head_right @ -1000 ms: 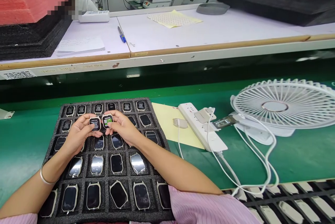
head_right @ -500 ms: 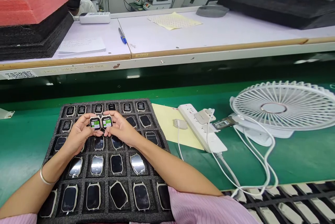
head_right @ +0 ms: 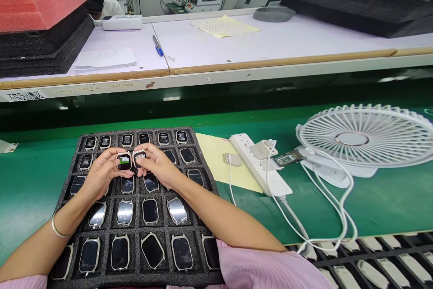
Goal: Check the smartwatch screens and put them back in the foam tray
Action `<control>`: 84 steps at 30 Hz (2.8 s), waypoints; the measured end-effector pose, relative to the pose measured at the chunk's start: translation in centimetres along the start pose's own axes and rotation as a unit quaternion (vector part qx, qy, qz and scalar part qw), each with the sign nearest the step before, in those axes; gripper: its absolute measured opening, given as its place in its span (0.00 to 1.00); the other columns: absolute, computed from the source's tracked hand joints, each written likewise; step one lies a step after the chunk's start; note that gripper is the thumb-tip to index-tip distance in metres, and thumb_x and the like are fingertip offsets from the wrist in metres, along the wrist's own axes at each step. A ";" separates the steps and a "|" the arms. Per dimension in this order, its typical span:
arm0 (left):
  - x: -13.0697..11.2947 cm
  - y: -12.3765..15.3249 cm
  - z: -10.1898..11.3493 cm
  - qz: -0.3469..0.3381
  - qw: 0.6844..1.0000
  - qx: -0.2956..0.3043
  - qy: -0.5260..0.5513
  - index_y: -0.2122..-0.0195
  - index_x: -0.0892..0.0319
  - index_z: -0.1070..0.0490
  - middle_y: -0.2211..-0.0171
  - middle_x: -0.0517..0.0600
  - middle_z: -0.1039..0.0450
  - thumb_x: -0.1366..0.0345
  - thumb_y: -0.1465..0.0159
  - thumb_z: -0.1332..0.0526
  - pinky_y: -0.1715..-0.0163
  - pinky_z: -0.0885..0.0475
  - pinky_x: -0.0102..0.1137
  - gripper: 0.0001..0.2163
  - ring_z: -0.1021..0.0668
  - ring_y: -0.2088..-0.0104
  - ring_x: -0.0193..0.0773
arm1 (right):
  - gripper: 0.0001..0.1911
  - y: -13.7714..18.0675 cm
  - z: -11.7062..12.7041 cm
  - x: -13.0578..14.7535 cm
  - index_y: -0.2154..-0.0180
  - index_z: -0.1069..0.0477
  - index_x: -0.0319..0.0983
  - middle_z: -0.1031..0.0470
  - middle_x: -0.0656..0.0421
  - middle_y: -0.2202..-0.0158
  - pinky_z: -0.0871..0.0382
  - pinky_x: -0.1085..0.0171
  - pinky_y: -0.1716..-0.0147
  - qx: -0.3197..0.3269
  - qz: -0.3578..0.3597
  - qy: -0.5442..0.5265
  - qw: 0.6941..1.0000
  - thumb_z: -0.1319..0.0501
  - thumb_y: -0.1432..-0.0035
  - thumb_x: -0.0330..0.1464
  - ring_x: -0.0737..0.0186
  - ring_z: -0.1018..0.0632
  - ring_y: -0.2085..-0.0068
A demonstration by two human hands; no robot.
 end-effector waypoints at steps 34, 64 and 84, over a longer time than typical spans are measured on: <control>0.0 0.2 0.0 -0.012 1.000 0.022 -0.001 0.56 0.59 0.30 0.63 0.49 0.24 0.63 0.45 0.34 0.69 0.19 0.34 0.16 0.17 0.72 0.41 | 0.15 0.0 -0.1 0.0 0.56 0.33 0.40 0.28 0.63 0.67 0.33 0.68 0.75 0.006 0.019 0.030 0.999 0.33 0.44 0.33 0.69 0.24 0.75; -0.1 0.2 0.1 -0.025 1.000 0.011 -0.014 0.56 0.60 0.31 0.60 0.50 0.25 0.62 0.45 0.31 0.69 0.19 0.33 0.17 0.17 0.73 0.39 | 0.16 0.0 -0.2 -0.1 0.54 0.34 0.40 0.27 0.62 0.67 0.29 0.66 0.73 0.023 0.028 0.013 0.999 0.33 0.43 0.34 0.66 0.22 0.72; -1.2 0.4 -0.8 -0.083 0.996 -0.002 -0.040 0.48 0.57 0.31 0.58 0.51 0.24 0.71 0.48 0.30 0.64 0.23 0.29 0.25 0.20 0.68 0.34 | 0.23 -0.5 0.0 -0.4 0.50 0.34 0.40 0.25 0.60 0.65 0.27 0.65 0.68 0.011 0.029 -0.011 0.999 0.35 0.49 0.26 0.65 0.21 0.69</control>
Point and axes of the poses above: each hand's wrist, its own y-axis away from the middle knuckle, its own z-axis out of the back of the hand, x = y × z, the point moved 2 cm from there along -y, towards the middle knuckle
